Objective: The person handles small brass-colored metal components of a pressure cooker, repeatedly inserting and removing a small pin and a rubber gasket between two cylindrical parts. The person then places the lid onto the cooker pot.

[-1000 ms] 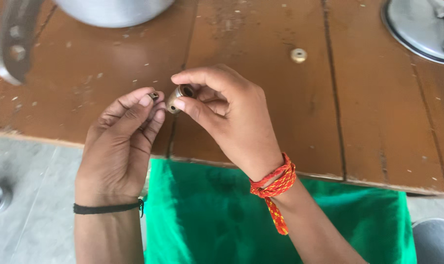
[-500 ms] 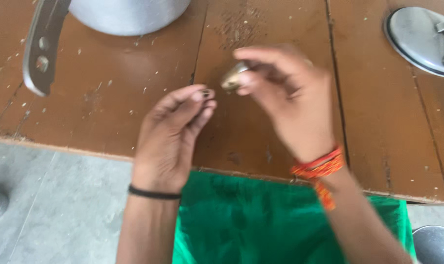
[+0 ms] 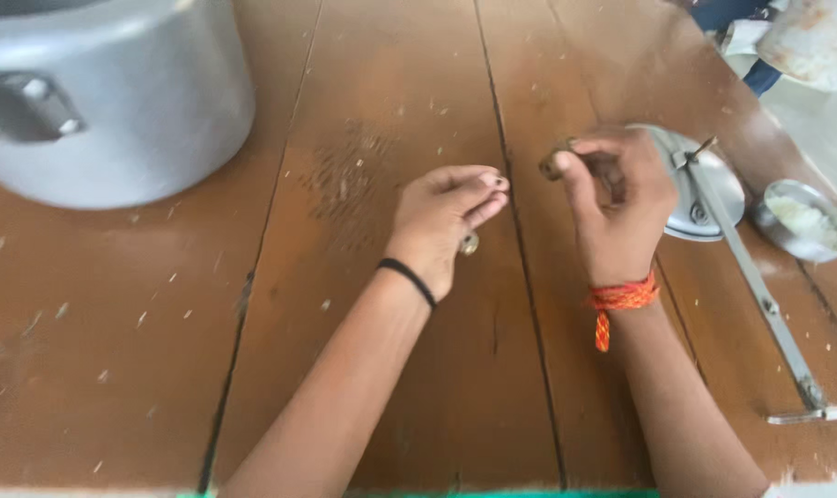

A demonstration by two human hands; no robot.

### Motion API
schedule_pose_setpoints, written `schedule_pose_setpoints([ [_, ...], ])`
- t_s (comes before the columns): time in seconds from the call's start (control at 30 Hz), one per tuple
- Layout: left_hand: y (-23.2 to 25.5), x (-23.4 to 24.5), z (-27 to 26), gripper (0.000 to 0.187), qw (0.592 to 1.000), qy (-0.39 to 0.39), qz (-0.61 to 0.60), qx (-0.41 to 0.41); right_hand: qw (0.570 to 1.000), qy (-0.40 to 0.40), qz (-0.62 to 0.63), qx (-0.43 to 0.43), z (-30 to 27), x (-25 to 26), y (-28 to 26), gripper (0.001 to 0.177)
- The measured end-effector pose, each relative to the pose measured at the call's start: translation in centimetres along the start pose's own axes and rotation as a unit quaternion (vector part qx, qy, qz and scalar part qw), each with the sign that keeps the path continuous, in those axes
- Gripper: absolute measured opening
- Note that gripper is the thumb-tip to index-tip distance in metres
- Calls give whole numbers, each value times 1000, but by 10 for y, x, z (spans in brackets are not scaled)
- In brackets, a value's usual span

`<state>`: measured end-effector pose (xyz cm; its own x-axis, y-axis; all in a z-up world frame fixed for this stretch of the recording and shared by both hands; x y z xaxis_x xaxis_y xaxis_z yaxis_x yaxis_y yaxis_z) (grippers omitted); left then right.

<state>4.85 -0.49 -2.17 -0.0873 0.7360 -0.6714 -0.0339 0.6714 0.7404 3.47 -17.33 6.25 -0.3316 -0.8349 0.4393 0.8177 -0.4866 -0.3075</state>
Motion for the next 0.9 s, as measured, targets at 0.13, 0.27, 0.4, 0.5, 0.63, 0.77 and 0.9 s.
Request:
schedule_pose_setpoints([
  [0.13, -18, -28, 31, 11, 997, -25, 66, 15, 956, 32, 233, -177, 3, -6, 50, 11],
  [0.27, -24, -37, 37, 10, 998, -59, 20, -9, 919, 36, 302, -253, 1, -10, 66, 13],
  [0.4, -24, -33, 29, 13, 997, -75, 4, -26, 929, 31, 271, -249, 4, -8, 63, 12],
  [0.5, -22, -25, 27, 16, 999, -28, 42, -3, 951, 29, 208, -227, 6, -7, 54, 11],
  [0.63, -21, -25, 25, 13, 999, -48, -19, -16, 956, 21, 205, -210, 5, -9, 44, 10],
  [0.77, -27, -24, 26, 15, 999, -45, -20, -9, 959, 19, 202, -196, 3, -10, 43, 11],
  [0.9, -30, -22, 27, 17, 999, -42, -9, -7, 959, 19, 200, -198, 3, -12, 45, 11],
])
Point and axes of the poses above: each hand's wrist, its own z-axis towards the middle knuckle, its own x-axis out of the back of the hand, y = z × x, the point moved 5 cm from there along z, towards the middle knuckle, and after that the axes turned 1 degree about z, right-handed, at the moved point
